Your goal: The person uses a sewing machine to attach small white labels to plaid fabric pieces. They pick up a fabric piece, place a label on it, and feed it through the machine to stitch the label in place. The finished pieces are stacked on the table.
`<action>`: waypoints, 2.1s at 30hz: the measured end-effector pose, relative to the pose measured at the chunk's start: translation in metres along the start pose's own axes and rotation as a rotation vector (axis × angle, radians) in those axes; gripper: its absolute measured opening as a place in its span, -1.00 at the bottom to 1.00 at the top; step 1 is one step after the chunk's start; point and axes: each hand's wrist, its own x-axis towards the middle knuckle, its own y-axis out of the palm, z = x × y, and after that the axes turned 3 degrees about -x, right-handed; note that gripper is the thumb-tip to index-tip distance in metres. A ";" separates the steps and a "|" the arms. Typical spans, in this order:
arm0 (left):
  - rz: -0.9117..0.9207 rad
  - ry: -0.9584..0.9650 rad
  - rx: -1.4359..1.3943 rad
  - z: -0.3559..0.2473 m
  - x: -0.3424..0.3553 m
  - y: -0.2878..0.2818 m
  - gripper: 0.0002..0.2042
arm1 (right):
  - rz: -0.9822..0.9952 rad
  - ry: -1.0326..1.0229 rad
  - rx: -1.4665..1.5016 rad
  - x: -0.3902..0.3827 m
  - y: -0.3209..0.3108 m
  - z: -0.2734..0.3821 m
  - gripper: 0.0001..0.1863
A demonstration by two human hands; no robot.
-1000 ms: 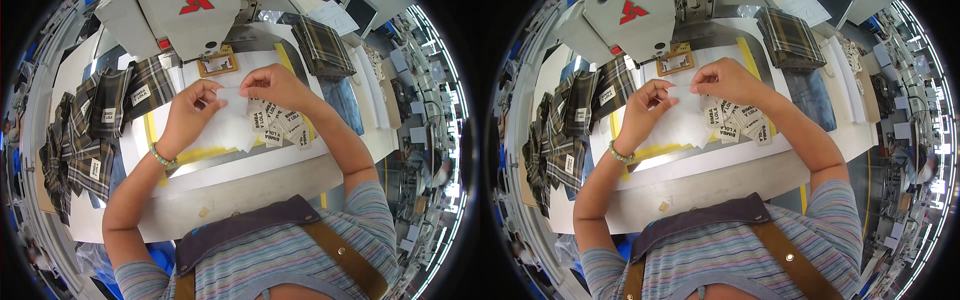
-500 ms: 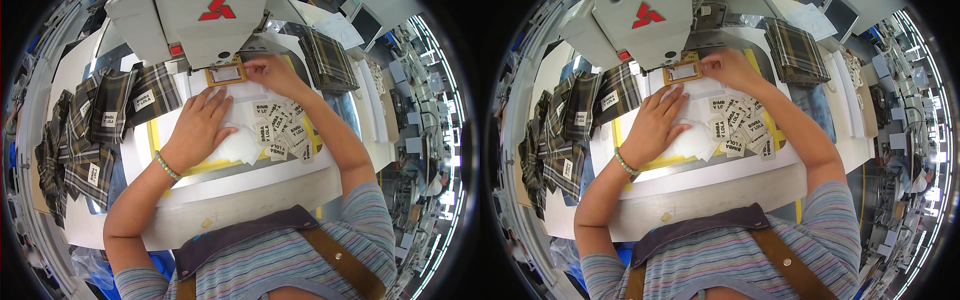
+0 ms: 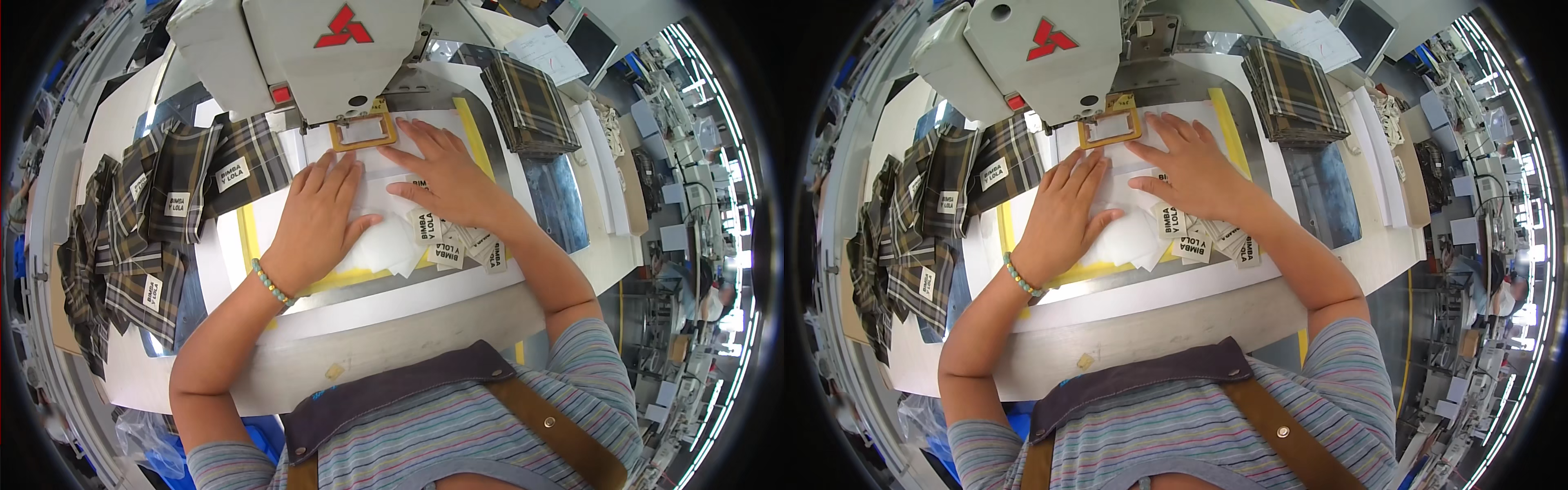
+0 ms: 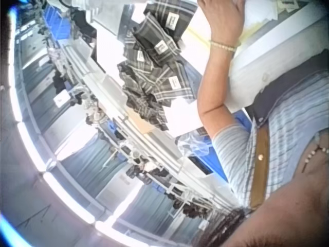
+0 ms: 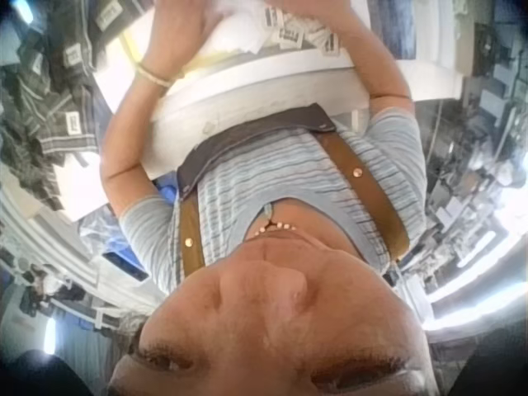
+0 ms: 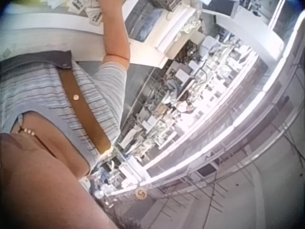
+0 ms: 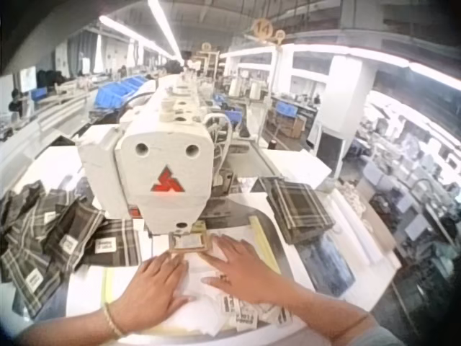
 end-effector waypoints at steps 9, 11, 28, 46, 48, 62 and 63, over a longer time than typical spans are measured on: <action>0.026 -0.021 -0.012 0.000 0.002 0.003 -0.26 | -0.037 0.031 -0.022 0.003 0.011 0.006 -0.37; 0.042 -0.016 -0.001 0.000 0.007 0.004 -0.25 | -0.049 0.027 -0.002 0.003 0.011 0.005 -0.37; 0.076 -0.005 -0.008 0.009 0.023 0.008 -0.21 | -0.079 0.002 0.071 -0.006 -0.021 -0.015 -0.47; 0.234 0.138 -0.358 -0.041 -0.011 -0.003 -0.26 | -0.331 0.455 -0.204 -0.070 -0.084 -0.120 -0.86; 0.215 0.154 -0.407 -0.043 -0.008 -0.005 -0.27 | -0.332 0.484 -0.213 -0.068 -0.085 -0.122 -0.86; 0.113 0.240 -0.415 -0.043 0.009 -0.026 -0.34 | -0.347 0.519 -0.011 -0.074 -0.102 -0.159 -0.82; 0.097 0.252 -0.416 -0.044 0.011 -0.027 -0.36 | -0.414 0.509 -0.087 -0.074 -0.105 -0.159 -0.82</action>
